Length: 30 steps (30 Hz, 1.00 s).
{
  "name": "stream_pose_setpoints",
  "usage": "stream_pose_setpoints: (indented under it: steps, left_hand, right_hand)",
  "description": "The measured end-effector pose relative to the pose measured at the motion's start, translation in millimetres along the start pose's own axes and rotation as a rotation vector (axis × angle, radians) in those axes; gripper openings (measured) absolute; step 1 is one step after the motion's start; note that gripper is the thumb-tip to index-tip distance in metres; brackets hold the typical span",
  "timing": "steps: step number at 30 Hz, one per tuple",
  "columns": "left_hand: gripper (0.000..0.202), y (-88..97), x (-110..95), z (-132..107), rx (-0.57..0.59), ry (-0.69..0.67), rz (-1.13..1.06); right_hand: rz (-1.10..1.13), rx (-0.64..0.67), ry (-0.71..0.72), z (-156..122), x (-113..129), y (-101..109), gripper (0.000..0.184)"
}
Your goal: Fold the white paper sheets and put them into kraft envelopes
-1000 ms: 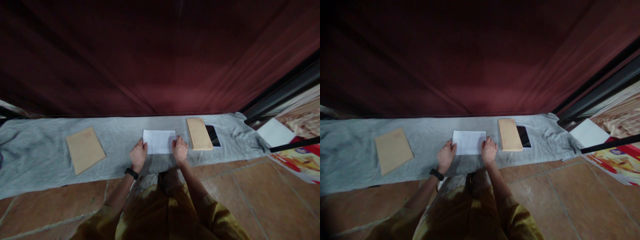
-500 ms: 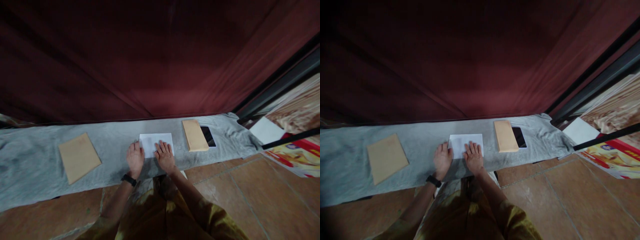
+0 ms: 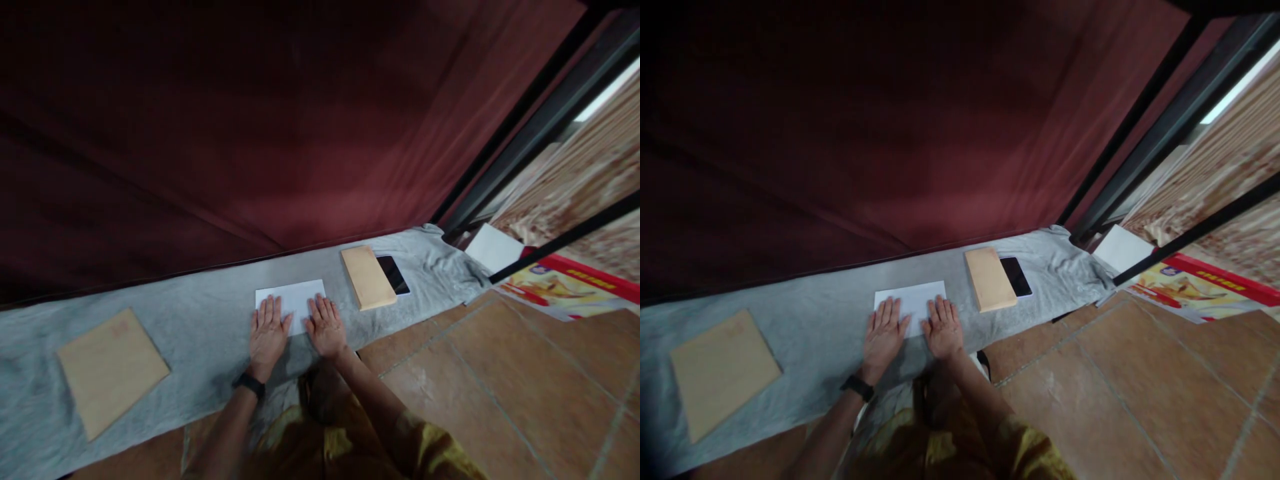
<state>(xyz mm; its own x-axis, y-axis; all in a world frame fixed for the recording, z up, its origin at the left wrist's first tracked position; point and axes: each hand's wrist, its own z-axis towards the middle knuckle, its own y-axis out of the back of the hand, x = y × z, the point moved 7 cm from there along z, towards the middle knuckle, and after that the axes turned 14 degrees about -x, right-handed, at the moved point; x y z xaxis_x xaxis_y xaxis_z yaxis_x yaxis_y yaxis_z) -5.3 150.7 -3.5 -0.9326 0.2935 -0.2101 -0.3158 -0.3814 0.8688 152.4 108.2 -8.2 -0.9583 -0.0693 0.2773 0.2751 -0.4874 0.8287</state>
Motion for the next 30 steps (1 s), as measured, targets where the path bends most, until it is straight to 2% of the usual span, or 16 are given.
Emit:
stream_pose_setpoints:
  steps: [4, 8, 12, 15, 18, 22, 26, 30]
  left_hand:
    - [0.072, 8.6, 17.9, -8.3, -0.036, 0.05, 0.026]
    - [0.071, 11.2, 24.9, -11.5, -0.052, 0.037, 0.038]
    - [0.072, 8.8, 25.2, -11.2, -0.054, 0.032, 0.052]
    - [0.073, 8.0, 25.3, -10.8, -0.052, 0.036, 0.064]
    - [0.073, 9.1, 24.7, -10.6, -0.047, 0.026, 0.076]
    - [0.07, 10.9, 23.1, -10.8, -0.041, 0.024, 0.076]
    - [0.07, 11.3, 21.8, -11.8, -0.039, 0.044, 0.068]
    - [0.07, 10.2, 21.7, -12.0, -0.039, 0.049, 0.068]
  right_hand:
    - [-0.021, 0.025, -0.056, -3.8, -20.1, 5.2, 0.06]
    - [-0.028, 0.037, -0.101, 0.6, -24.2, 8.8, 0.058]
    - [-0.018, 0.007, -0.076, 20.0, -5.7, 8.1, 0.055]
    - [0.034, 0.035, 0.009, 35.9, 15.8, -4.3, 0.054]
    - [0.036, 0.084, 0.03, 46.3, 20.6, -19.4, 0.05]
    - [-0.015, 0.081, -0.04, 50.3, -2.0, -20.1, 0.052]
    - [-0.074, 0.023, -0.194, 43.8, -30.6, -1.5, 0.053]
    - [-0.102, 0.004, -0.324, 36.8, -39.0, 11.2, 0.043]
